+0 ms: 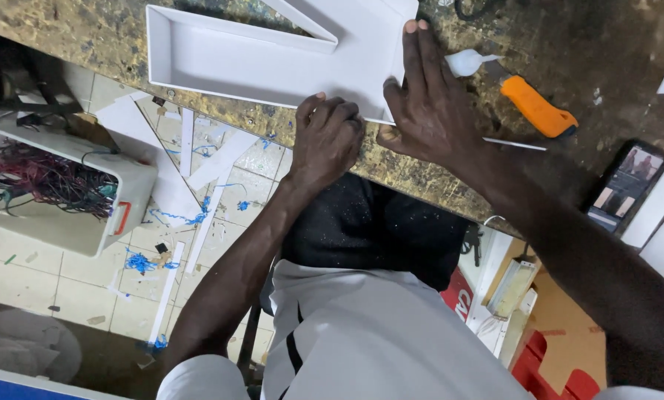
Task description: The person assembles a large white acrylic letter by applying glue to the edges of the pieces and pressing them together. They use a utility knife to trim excess material from the joints and then peel protective film off a separate acrylic sheet.
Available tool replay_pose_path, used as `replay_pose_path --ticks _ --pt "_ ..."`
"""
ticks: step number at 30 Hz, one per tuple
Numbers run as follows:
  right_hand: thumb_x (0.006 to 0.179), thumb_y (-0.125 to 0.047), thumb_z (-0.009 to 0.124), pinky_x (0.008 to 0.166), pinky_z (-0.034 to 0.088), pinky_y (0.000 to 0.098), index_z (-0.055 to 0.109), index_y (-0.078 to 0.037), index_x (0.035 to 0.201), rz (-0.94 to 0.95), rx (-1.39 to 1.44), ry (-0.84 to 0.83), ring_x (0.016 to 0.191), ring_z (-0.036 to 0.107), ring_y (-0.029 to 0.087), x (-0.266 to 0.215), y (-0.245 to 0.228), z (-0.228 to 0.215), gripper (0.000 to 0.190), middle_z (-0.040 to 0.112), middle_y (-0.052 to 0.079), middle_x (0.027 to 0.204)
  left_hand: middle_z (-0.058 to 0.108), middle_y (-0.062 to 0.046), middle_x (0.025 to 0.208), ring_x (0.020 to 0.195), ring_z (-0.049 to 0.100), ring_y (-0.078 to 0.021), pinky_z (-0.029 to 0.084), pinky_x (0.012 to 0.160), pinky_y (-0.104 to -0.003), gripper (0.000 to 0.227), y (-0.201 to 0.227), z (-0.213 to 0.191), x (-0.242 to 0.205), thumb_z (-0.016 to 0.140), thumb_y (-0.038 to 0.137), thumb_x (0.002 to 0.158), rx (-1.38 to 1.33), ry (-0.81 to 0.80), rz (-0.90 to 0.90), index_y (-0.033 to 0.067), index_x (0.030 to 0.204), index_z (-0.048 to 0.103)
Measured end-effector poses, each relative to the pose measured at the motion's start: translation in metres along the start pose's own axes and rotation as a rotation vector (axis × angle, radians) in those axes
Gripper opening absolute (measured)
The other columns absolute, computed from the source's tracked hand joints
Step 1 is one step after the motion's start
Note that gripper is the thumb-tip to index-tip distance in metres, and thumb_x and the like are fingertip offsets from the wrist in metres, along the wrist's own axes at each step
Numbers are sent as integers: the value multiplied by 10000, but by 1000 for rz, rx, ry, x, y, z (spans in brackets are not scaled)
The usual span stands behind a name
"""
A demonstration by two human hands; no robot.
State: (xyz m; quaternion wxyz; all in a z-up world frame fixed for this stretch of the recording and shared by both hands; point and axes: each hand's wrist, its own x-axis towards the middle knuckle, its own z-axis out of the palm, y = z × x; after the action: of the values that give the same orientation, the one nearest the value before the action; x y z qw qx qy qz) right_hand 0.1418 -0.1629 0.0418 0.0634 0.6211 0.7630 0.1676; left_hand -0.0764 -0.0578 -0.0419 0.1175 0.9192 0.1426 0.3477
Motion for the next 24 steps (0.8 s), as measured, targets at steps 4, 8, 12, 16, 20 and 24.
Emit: replay_pose_path --ticks 4,8,12,16,20,24 --pt "1044 -600 796 1314 544 593 704 -33 1219 -2 1 47 1673 380 552 -3 -3 -4 600 354 432 1761 774 -122 1226 1172 720 -317 407 1160 -491 104 -7 -9 -3 754 32 1064 -79 -22 23 74 1087 662" --pt "1013 -510 766 1344 533 601 712 -18 1223 5 10 51 1690 346 561 -2 -1 1 538 324 449 1768 733 -243 1492 1461 645 -408 381 1307 -560 390 -23 -18 -4 823 -103 921 -212 -259 21 -27 1298 756" --pt "993 -512 831 1378 499 629 695 -6 1256 18 80 28 1703 326 570 -3 -1 -1 586 290 459 1778 684 -266 1431 1478 602 -463 500 1264 -691 400 -28 -34 -11 779 -93 1042 -240 38 24 51 1341 556" --pt "1002 -526 807 1355 518 589 699 -30 1251 32 62 21 1709 342 550 -2 -2 -6 566 293 439 1792 653 -201 1363 1372 632 -445 583 1116 -641 242 -13 -42 0 767 11 1075 -154 138 60 38 1262 614" --pt "1079 -509 729 1319 541 616 662 2 1234 24 108 76 1676 364 566 0 -1 -3 538 349 443 1755 702 -147 1345 1338 642 -381 577 1096 -562 221 1 -21 3 857 37 1030 -50 34 60 58 1225 754" --pt "1117 -560 667 1306 534 635 671 3 1305 30 110 42 1686 334 585 -4 -1 0 594 264 435 1797 677 -100 1360 1365 603 -353 527 991 -510 386 3 -9 9 896 37 892 34 -32 88 141 1191 673"
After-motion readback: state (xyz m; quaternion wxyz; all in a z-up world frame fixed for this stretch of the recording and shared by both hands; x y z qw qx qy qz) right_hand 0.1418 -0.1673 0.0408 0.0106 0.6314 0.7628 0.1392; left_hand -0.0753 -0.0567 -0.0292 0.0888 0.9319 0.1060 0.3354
